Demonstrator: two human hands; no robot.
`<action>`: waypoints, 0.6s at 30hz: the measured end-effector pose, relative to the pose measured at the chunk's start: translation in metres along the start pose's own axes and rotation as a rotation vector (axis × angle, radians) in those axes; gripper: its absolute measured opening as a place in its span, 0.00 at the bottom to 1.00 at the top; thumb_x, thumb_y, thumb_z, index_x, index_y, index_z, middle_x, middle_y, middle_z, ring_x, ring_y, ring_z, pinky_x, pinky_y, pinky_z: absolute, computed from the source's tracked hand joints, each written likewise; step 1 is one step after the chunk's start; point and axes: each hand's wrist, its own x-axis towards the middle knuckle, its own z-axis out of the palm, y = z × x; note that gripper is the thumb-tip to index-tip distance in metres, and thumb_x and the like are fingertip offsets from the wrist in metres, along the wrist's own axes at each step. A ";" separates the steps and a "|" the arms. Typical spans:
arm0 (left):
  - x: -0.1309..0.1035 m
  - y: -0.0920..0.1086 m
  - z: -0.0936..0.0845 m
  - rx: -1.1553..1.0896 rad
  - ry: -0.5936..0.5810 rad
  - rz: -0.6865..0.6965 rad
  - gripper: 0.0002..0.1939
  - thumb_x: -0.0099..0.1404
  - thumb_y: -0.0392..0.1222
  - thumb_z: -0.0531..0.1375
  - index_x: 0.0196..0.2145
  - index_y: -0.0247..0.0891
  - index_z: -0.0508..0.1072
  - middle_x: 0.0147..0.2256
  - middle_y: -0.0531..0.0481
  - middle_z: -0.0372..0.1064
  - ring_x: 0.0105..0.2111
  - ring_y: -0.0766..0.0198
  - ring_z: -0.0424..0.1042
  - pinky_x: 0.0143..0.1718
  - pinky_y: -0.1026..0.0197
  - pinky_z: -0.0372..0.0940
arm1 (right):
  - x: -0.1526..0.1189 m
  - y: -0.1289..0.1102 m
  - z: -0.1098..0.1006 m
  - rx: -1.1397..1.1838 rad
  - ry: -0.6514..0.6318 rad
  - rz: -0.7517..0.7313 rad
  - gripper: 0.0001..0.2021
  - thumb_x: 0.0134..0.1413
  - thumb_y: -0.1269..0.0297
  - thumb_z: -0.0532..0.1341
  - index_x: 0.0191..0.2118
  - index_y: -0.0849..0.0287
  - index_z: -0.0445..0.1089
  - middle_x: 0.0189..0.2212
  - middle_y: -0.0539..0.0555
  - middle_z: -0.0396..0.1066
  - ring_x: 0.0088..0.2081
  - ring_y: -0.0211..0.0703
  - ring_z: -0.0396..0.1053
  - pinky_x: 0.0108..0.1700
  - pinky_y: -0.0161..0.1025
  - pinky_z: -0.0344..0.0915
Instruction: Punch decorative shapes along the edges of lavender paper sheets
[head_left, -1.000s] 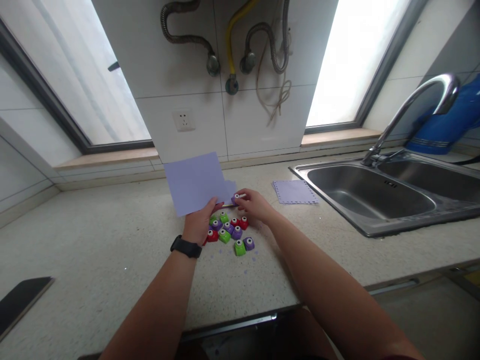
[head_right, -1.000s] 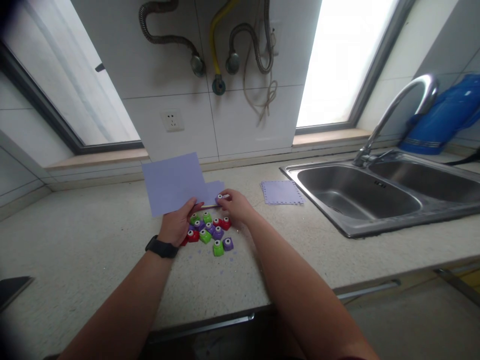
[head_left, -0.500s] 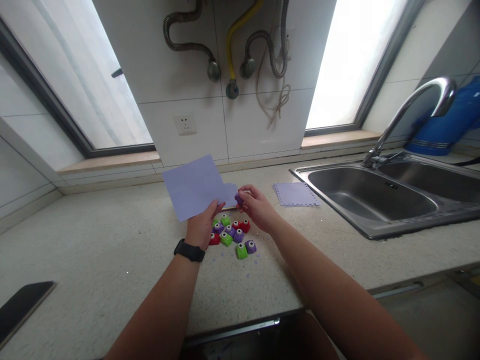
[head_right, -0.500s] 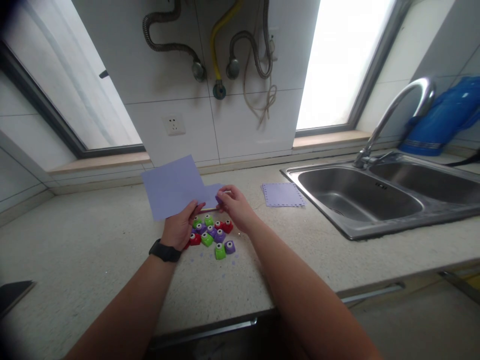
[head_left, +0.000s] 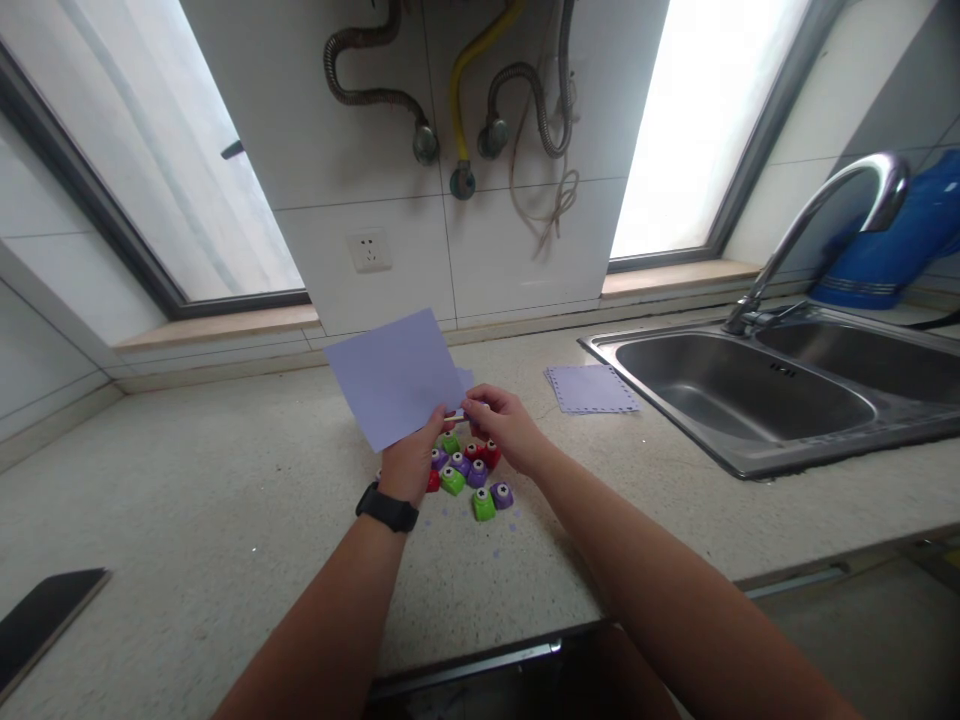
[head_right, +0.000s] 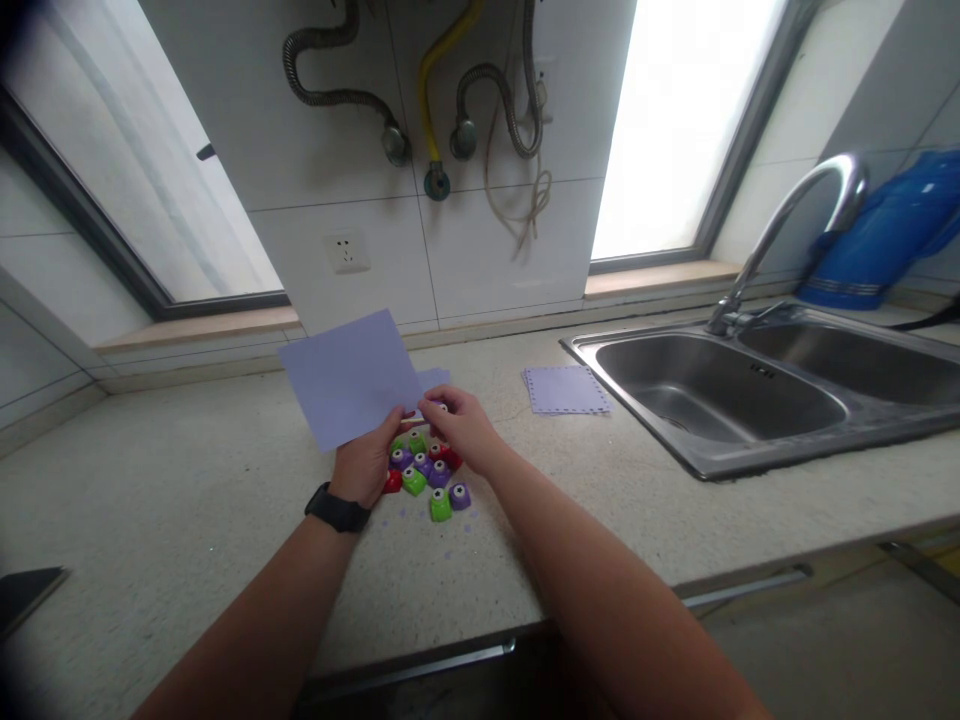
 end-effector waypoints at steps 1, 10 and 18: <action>-0.001 0.003 0.000 0.025 -0.012 0.005 0.16 0.56 0.49 0.72 0.42 0.43 0.80 0.42 0.47 0.81 0.39 0.56 0.81 0.48 0.55 0.72 | 0.001 0.000 -0.002 -0.035 0.019 -0.017 0.12 0.53 0.53 0.67 0.35 0.57 0.72 0.23 0.45 0.64 0.23 0.36 0.61 0.26 0.36 0.57; 0.003 0.046 -0.033 -0.280 -0.482 0.004 0.42 0.40 0.59 0.77 0.51 0.42 0.75 0.52 0.40 0.76 0.56 0.44 0.72 0.55 0.47 0.67 | 0.005 -0.002 -0.045 -0.344 0.124 -0.156 0.10 0.56 0.56 0.63 0.36 0.57 0.74 0.24 0.47 0.68 0.27 0.39 0.65 0.31 0.37 0.61; 0.009 0.059 -0.058 -0.336 -0.429 -0.164 0.41 0.49 0.72 0.65 0.52 0.42 0.76 0.52 0.37 0.75 0.55 0.39 0.72 0.49 0.45 0.70 | -0.003 -0.020 -0.061 -0.401 -0.050 -0.097 0.08 0.55 0.59 0.64 0.35 0.58 0.76 0.25 0.47 0.69 0.26 0.38 0.65 0.32 0.38 0.62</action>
